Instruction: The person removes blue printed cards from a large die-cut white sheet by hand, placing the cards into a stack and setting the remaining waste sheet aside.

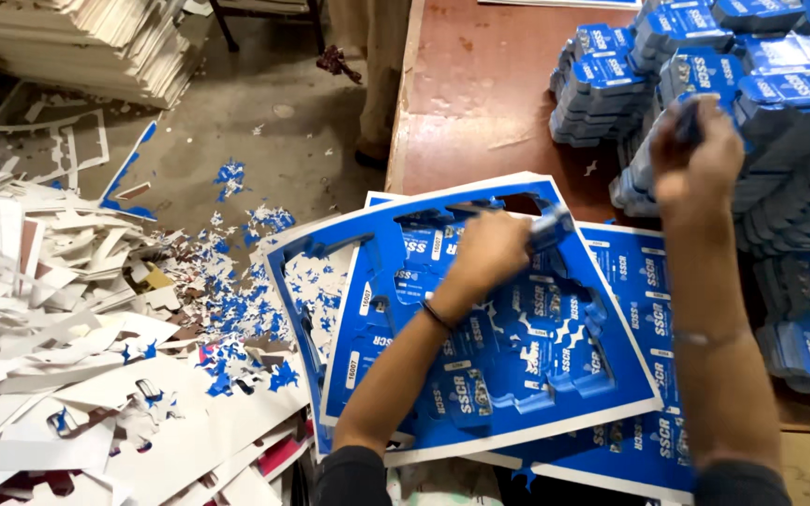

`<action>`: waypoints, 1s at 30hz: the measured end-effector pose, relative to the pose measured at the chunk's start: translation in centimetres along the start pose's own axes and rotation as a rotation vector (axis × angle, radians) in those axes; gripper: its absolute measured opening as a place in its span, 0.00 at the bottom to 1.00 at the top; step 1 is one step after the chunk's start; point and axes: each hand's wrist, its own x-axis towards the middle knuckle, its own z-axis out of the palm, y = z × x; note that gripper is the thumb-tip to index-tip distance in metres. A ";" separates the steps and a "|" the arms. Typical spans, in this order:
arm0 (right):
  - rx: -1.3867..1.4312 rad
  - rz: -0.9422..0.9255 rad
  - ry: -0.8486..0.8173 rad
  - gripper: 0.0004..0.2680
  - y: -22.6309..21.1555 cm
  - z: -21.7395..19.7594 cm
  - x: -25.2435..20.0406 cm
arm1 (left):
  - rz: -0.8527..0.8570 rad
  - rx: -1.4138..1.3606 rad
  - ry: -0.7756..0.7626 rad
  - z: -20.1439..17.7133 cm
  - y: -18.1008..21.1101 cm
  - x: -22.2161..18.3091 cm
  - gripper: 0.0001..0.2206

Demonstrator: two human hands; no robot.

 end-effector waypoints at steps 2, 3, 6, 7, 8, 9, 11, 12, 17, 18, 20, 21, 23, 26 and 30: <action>0.061 -0.054 -0.192 0.08 0.9 4.1 -0.6 | 0.052 -0.228 -0.059 -0.8 -2.9 1.2 0.13; -0.195 -0.044 -0.361 0.11 2.2 6.0 -1.2 | 0.081 -0.340 -0.081 -1.2 -3.8 2.2 0.15; -0.605 -0.183 -0.924 0.21 5.7 9.7 -3.4 | 0.119 -1.098 0.005 -1.4 -6.6 2.2 0.17; -0.644 -0.274 -0.979 0.24 6.5 10.0 -4.0 | 0.055 -1.256 -0.029 -1.3 -7.5 1.7 0.18; -0.767 -0.411 -0.927 0.22 7.3 10.0 -4.6 | -0.011 -1.413 -0.063 -1.1 -8.1 1.1 0.18; -0.783 -0.335 -0.719 0.20 6.9 9.9 -4.4 | -0.058 -1.573 -0.086 -1.3 -8.3 1.3 0.19; -0.813 -0.177 -0.404 0.17 6.7 9.1 -4.3 | -0.112 -1.603 -0.028 -1.4 -8.2 1.6 0.18; -0.829 -0.100 -0.294 0.17 6.7 8.3 -4.2 | -0.140 -1.621 0.000 -1.4 -7.9 1.9 0.18; -0.736 -0.167 -0.238 0.18 8.3 3.8 -3.9 | -0.064 -1.594 0.133 -0.3 -7.9 2.3 0.17; -0.756 -0.184 -0.237 0.17 8.8 3.0 -4.3 | -0.106 -1.684 0.134 0.2 -7.9 2.1 0.17; -0.798 -0.011 -0.335 0.16 9.2 2.5 -4.2 | -0.154 -1.669 0.187 0.3 -7.8 2.7 0.16; -0.815 0.079 -0.394 0.15 9.5 2.6 -4.2 | -0.181 -1.661 0.222 0.2 -8.0 2.6 0.16; -1.104 -0.008 -0.316 0.13 10.3 3.1 -4.7 | -0.158 -1.566 0.248 0.0 -7.9 2.6 0.17; -1.279 -0.260 -0.280 0.11 10.4 3.5 -5.4 | -0.051 -1.463 0.255 0.2 -7.3 2.5 0.18; -1.277 -0.253 -0.282 0.06 9.1 3.6 -6.5 | -0.149 -1.525 0.184 0.4 -6.8 2.2 0.21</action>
